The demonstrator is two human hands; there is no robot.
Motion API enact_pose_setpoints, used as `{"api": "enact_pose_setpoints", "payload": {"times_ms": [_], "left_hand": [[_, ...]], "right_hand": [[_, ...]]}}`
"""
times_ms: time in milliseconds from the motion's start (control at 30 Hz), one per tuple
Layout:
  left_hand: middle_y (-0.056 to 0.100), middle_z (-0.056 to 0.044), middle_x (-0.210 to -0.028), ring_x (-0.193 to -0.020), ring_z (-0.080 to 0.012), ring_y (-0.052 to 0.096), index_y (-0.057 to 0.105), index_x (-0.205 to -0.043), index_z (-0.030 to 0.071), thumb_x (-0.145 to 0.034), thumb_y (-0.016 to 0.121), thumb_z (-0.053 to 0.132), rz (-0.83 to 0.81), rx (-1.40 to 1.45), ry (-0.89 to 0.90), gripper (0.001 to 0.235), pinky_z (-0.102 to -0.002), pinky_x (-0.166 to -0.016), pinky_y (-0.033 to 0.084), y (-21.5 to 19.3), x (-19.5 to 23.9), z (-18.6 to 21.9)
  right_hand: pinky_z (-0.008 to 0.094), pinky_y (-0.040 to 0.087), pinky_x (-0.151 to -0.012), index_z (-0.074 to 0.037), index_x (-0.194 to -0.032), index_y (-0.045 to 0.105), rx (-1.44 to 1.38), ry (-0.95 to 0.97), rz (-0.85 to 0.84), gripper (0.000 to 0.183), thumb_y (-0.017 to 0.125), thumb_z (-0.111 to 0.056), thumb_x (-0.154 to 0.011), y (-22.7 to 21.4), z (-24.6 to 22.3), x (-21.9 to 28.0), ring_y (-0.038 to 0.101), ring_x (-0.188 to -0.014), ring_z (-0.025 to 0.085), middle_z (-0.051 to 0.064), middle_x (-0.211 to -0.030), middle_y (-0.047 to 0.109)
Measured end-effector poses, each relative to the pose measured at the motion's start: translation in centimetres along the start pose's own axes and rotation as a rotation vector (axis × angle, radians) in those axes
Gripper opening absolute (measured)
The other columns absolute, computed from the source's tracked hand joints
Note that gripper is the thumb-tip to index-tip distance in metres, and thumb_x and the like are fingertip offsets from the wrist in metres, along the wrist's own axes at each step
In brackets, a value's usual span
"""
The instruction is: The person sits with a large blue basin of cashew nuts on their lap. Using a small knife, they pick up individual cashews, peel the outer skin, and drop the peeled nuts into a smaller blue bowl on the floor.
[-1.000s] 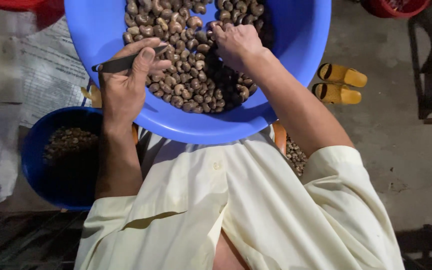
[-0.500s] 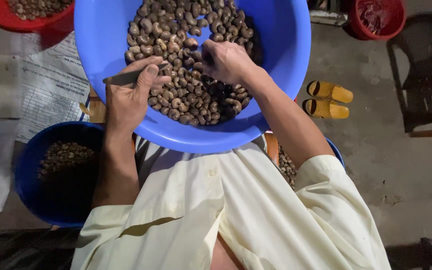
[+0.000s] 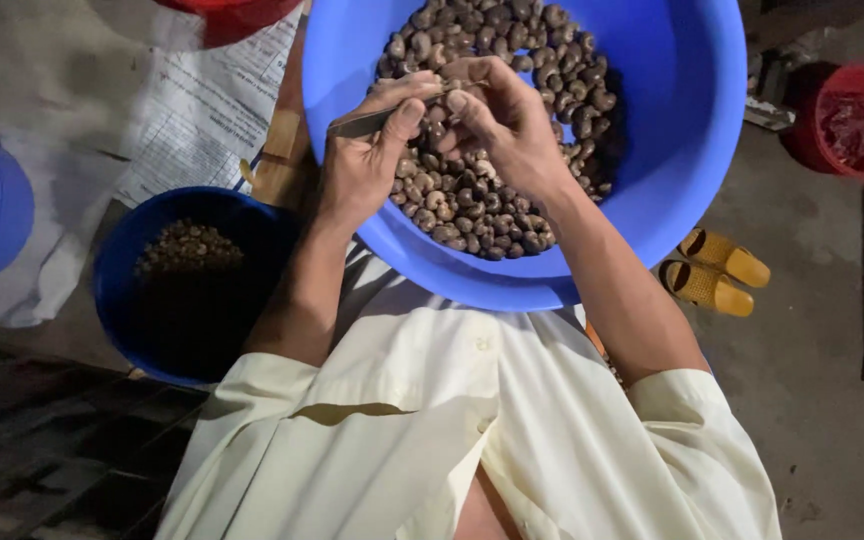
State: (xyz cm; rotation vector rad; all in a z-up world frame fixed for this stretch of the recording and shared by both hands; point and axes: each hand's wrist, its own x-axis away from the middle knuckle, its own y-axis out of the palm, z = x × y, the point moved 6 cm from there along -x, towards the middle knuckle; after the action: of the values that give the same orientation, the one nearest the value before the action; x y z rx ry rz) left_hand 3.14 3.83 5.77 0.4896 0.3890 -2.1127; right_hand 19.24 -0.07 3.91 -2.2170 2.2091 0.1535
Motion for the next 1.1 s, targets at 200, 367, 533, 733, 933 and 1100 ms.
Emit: {"api": "enact_pose_setpoints", "payload": {"times_ms": [200,367,533,733,933,1100], "left_hand": [[0.064,-0.015,-0.139,-0.136,-0.0260,0.060,0.068,-0.127,0.005,-0.113,0.052,0.026,-0.022,0.023,-0.019,0.030,-0.036,-0.120,0.049,0.2,0.1,-0.2],[0.062,-0.017,-0.141,-0.138,-0.0270,0.058,0.068,-0.128,0.004,-0.112,0.053,0.024,-0.041,0.016,-0.025,0.029,-0.037,-0.123,0.045,0.3,0.1,-0.9],[0.064,-0.017,-0.139,-0.137,-0.0273,0.059,0.068,-0.126,0.003,-0.113,0.053,0.025,-0.031,0.026,-0.033,0.030,-0.038,-0.121,0.047,0.2,0.1,-0.4],[0.064,-0.018,-0.139,-0.136,-0.0284,0.059,0.068,-0.127,0.003,-0.113,0.054,0.025,-0.045,0.034,-0.008,0.029,-0.038,-0.121,0.048,0.3,0.0,0.2],[0.064,-0.017,-0.136,-0.135,-0.0285,0.060,0.067,-0.125,0.002,-0.113,0.052,0.025,-0.031,0.040,0.000,0.031,-0.039,-0.120,0.051,0.2,-0.1,0.9],[0.067,-0.012,-0.134,-0.131,-0.0229,0.063,0.066,-0.127,0.005,-0.114,0.051,0.023,-0.019,0.086,-0.049,0.027,-0.032,-0.102,0.060,0.0,0.1,0.8]], "right_hand": [[0.029,0.067,-0.071,0.002,-0.133,0.050,0.044,-0.088,0.025,0.035,0.062,-0.018,-0.107,-0.1,-0.4,0.6,0.076,-0.080,0.021,0.012,-0.099,0.068],[0.029,0.065,-0.073,0.001,-0.140,0.046,0.134,-0.137,0.014,0.036,0.058,-0.016,-0.110,0.3,-0.1,0.9,0.076,-0.083,0.021,0.014,-0.109,0.067],[0.029,0.064,-0.077,-0.001,-0.144,0.042,0.081,-0.140,0.002,0.035,0.053,-0.010,-0.112,0.4,0.4,1.1,0.074,-0.085,0.021,0.014,-0.113,0.065],[0.029,0.066,-0.078,0.001,-0.141,0.049,0.139,-0.147,0.044,0.036,0.060,-0.014,-0.110,0.2,0.5,1.1,0.076,-0.084,0.020,0.008,-0.097,0.066],[0.027,0.058,-0.070,0.003,-0.133,0.056,0.412,-0.318,0.079,0.033,0.065,-0.017,-0.108,0.5,-1.5,1.6,0.064,-0.073,0.013,0.006,-0.087,0.065],[0.027,0.064,-0.071,-0.001,-0.130,0.058,0.472,-0.296,0.101,0.031,0.065,-0.021,-0.108,0.6,-1.7,1.7,0.074,-0.073,0.016,0.006,-0.090,0.070]]}}
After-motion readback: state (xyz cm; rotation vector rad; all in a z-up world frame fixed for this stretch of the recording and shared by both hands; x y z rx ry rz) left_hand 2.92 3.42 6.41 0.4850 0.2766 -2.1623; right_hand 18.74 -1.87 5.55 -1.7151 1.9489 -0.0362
